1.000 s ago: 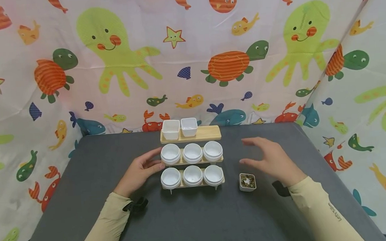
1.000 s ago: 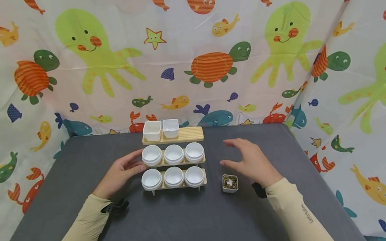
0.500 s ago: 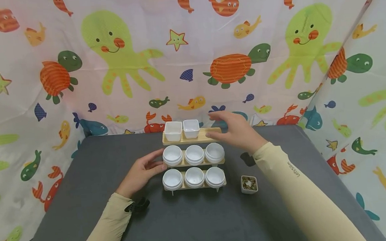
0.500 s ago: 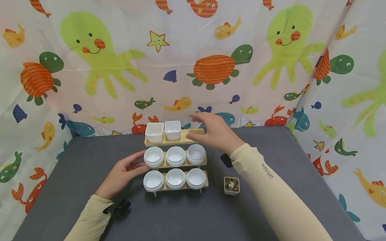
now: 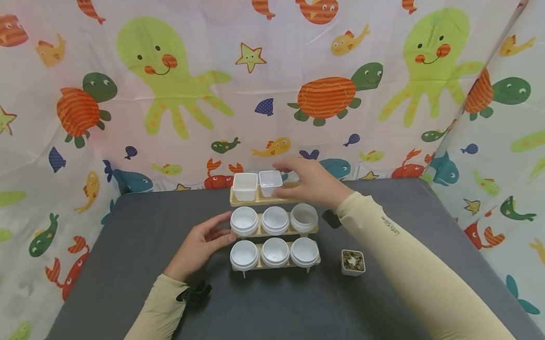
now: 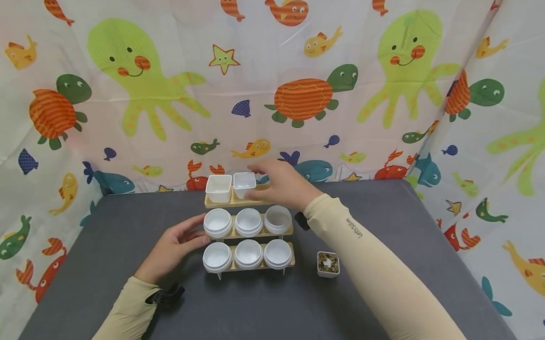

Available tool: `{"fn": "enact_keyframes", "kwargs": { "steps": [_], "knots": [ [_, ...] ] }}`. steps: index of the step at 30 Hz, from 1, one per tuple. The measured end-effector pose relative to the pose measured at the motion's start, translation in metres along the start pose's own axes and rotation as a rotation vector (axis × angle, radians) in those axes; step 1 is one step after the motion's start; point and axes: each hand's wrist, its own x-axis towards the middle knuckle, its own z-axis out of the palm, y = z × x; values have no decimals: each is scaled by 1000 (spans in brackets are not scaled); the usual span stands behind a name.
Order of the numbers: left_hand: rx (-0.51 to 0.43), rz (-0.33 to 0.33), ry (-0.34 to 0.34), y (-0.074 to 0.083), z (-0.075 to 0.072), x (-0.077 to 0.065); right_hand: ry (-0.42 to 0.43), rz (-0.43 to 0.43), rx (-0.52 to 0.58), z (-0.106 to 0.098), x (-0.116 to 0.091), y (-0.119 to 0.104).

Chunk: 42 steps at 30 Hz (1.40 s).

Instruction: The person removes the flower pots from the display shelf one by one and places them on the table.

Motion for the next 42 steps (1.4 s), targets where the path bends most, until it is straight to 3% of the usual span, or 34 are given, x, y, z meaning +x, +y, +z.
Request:
{"fn": "enact_keyframes", "kwargs": {
  "steps": [11, 23, 35, 42],
  "knots": [
    [9, -1, -2, 3, 5, 2, 30, -21, 7, 5, -4, 5],
    [9, -13, -3, 4, 8, 4, 58, 18, 28, 1, -19, 10],
    [24, 4, 19, 2, 6, 5, 171, -13, -96, -14, -80, 29],
    [59, -17, 30, 0, 2, 2, 228, 64, -78, -10, -128, 46]
  ]
}}
